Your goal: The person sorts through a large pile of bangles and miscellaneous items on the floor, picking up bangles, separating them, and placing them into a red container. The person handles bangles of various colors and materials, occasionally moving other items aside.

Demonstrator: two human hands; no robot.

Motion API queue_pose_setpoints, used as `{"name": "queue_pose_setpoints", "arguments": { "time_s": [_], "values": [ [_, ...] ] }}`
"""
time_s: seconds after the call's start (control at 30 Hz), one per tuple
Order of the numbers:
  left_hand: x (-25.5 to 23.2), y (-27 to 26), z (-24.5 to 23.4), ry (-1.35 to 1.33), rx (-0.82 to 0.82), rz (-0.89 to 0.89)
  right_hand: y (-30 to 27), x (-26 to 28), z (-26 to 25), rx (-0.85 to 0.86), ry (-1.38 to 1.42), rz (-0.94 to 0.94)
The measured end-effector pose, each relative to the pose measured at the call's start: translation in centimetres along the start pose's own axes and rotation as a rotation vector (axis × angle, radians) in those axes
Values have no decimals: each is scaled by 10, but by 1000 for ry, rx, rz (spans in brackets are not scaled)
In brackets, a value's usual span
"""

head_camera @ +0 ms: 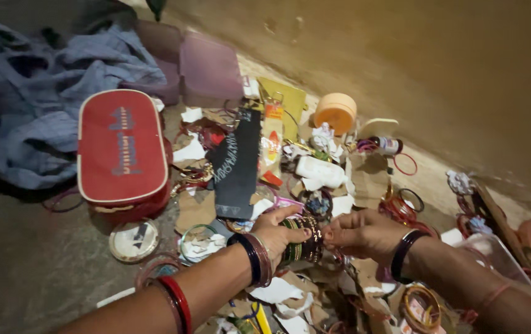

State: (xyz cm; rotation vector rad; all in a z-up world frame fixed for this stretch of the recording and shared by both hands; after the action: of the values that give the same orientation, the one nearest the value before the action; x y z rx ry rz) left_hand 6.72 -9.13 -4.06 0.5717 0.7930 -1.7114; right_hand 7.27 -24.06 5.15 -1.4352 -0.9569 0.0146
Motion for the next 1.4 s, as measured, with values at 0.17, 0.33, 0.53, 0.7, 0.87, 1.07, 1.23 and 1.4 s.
{"name": "queue_pose_setpoints", "arguments": {
  "time_s": [0.17,0.33,0.53,0.7,0.87,1.07,1.23,1.4],
  "values": [
    [12,4,22,148,39,12,-8,-26,-22,-108,80,-17],
    [27,14,50,115,85,22,-18,-51,-40,-121,211,-68],
    [44,9,82,41,99,-67,-46,-66,-52,-201,269,-191],
    [55,-3,131,165,162,16,-78,-102,-62,-216,390,-161],
    [84,-16,176,383,212,-25,-115,-133,-75,-224,509,-142],
    [138,-23,220,246,260,-72,-144,-181,-95,-286,575,-105],
    [173,-44,246,131,274,-148,-156,-222,-107,-371,504,-68],
    [186,-75,259,-70,271,-252,-178,-252,-98,-385,697,25]
  ]
}}
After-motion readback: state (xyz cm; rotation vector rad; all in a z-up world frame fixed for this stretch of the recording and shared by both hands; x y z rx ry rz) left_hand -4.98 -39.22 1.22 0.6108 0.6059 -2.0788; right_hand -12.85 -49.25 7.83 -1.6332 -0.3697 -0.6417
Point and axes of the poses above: each hand's wrist, its own y-axis towards the middle knuckle, its own z-axis out of the palm, x = y × z, the point moved 8 cm from there along y, towards the middle knuckle, and after that the axes turned 10 degrees about z, right-handed, at the moved point
